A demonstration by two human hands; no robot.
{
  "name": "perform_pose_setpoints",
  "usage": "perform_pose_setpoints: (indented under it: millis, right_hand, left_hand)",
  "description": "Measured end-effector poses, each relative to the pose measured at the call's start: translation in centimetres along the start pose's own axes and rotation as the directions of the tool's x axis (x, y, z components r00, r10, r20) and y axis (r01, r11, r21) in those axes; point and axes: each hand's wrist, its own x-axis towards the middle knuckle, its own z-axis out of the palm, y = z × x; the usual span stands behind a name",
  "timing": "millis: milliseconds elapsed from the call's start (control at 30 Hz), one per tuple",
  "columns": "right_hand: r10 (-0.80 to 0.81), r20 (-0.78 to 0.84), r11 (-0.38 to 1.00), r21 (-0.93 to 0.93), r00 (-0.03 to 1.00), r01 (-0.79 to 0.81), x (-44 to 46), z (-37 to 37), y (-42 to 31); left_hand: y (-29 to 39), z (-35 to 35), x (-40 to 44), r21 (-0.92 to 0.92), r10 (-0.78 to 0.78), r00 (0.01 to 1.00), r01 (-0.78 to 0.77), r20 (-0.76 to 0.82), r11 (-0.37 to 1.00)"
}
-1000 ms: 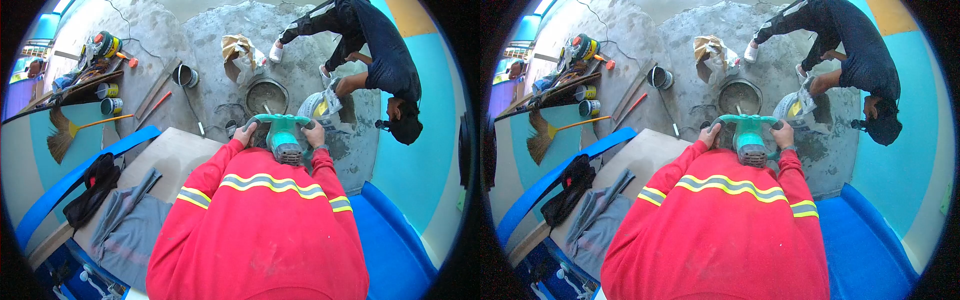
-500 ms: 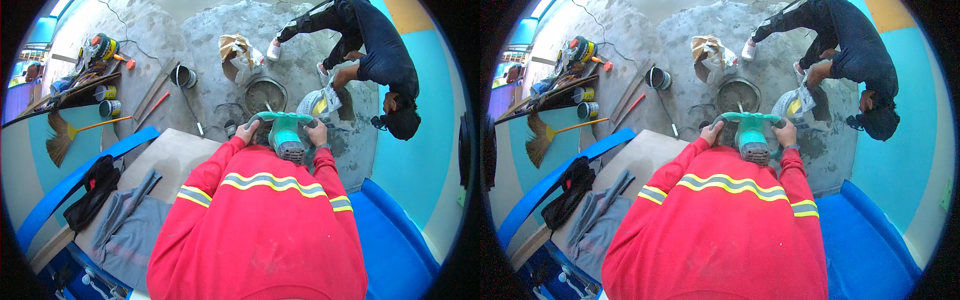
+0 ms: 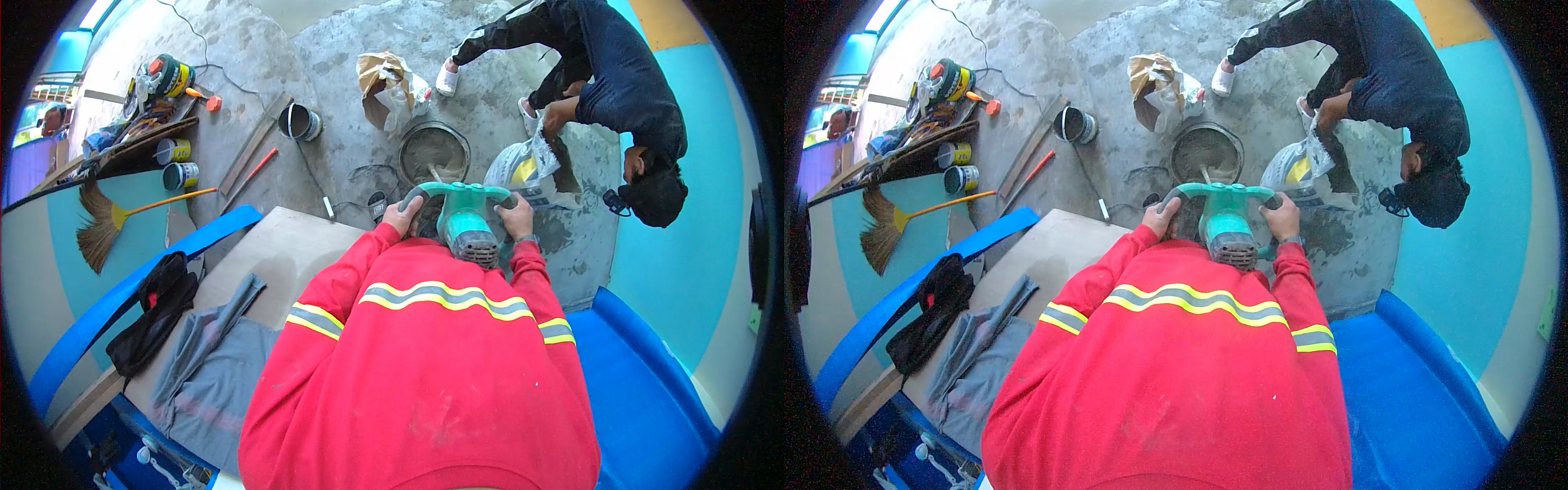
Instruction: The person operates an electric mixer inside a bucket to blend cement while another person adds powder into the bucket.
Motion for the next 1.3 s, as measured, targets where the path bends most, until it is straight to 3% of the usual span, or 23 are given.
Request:
perform_pose_setpoints:
  millis: [633,733,1300]
  right_hand:
    - [0.009,-0.03,0.997,0.079,1.0,-0.007,-0.4,0.3,0.1]
    - [0.015,-0.041,0.998,0.059,0.999,-0.012,-0.3,0.0,0.2]
    - [0.002,-0.068,0.994,0.111,0.998,0.005,-1.3,0.0,1.6]
  left_hand:
    - [0.9,-0.4,0.6,0.096,0.001,0.999,-0.006,0.045,0.995]
    - [0.9,-0.1,0.8,0.017,0.027,0.998,-0.028,0.058,0.999]
    - [1.0,0.6,0.3,0.076,-0.032,0.998,0.028,0.05,0.997]
